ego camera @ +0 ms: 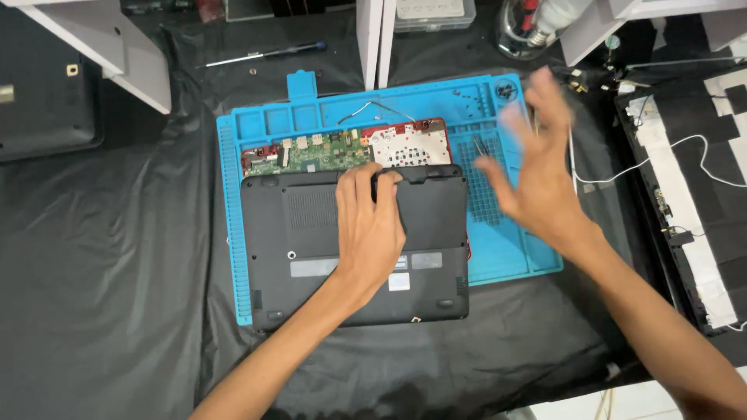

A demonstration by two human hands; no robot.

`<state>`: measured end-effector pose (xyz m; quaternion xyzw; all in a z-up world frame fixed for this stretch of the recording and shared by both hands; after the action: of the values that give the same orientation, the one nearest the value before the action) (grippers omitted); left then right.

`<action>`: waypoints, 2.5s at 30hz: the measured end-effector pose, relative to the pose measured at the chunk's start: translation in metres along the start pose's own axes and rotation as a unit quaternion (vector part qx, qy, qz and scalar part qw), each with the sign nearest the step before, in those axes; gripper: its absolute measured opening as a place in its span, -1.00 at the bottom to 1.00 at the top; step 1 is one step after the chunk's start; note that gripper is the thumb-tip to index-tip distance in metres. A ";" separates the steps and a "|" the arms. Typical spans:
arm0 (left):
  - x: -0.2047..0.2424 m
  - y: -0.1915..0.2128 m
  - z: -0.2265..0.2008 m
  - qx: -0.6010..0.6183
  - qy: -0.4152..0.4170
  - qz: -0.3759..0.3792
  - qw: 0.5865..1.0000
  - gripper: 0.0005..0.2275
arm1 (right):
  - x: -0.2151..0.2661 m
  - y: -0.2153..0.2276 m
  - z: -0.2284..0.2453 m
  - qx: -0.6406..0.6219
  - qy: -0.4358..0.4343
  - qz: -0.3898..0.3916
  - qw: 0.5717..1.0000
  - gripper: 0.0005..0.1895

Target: The person assembles a laptop by securing the motherboard and battery with a screwdriver, then attaching the bottom case. They use tweezers to connect internal ribbon cables and finalize the assembly.

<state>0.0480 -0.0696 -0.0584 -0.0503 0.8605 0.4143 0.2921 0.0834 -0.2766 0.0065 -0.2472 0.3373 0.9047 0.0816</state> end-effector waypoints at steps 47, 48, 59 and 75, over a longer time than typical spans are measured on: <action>0.118 0.193 0.188 -0.395 0.260 -0.044 0.880 -0.27 | 0.039 -0.100 0.078 -0.048 0.136 0.260 0.955 -0.45; 0.119 0.190 0.188 -0.393 0.260 -0.045 0.881 -0.27 | 0.045 -0.097 0.078 -0.046 0.135 0.259 0.955 -0.45; 0.084 0.151 0.103 -0.226 0.209 -0.061 0.949 -0.53 | 0.089 -0.072 0.064 0.043 0.059 0.234 0.969 -0.48; 0.104 0.130 0.071 -0.049 0.321 0.020 0.946 -0.59 | 0.144 -0.032 -0.018 0.008 -0.258 0.194 0.946 -0.23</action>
<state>-0.0475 0.0838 -0.0607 -0.1781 0.8880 0.4239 -0.0108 -0.0244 -0.2665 -0.0959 0.0661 0.3534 0.9331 -0.0096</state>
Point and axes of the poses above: each hand's wrist, its own x-axis away from the middle knuckle, its own y-axis out of the back of the hand, z = x × y, the point moved 8 cm from there along -x, towards the middle knuckle, and after that the axes turned 4 degrees about -x, right-handed, at the moved point
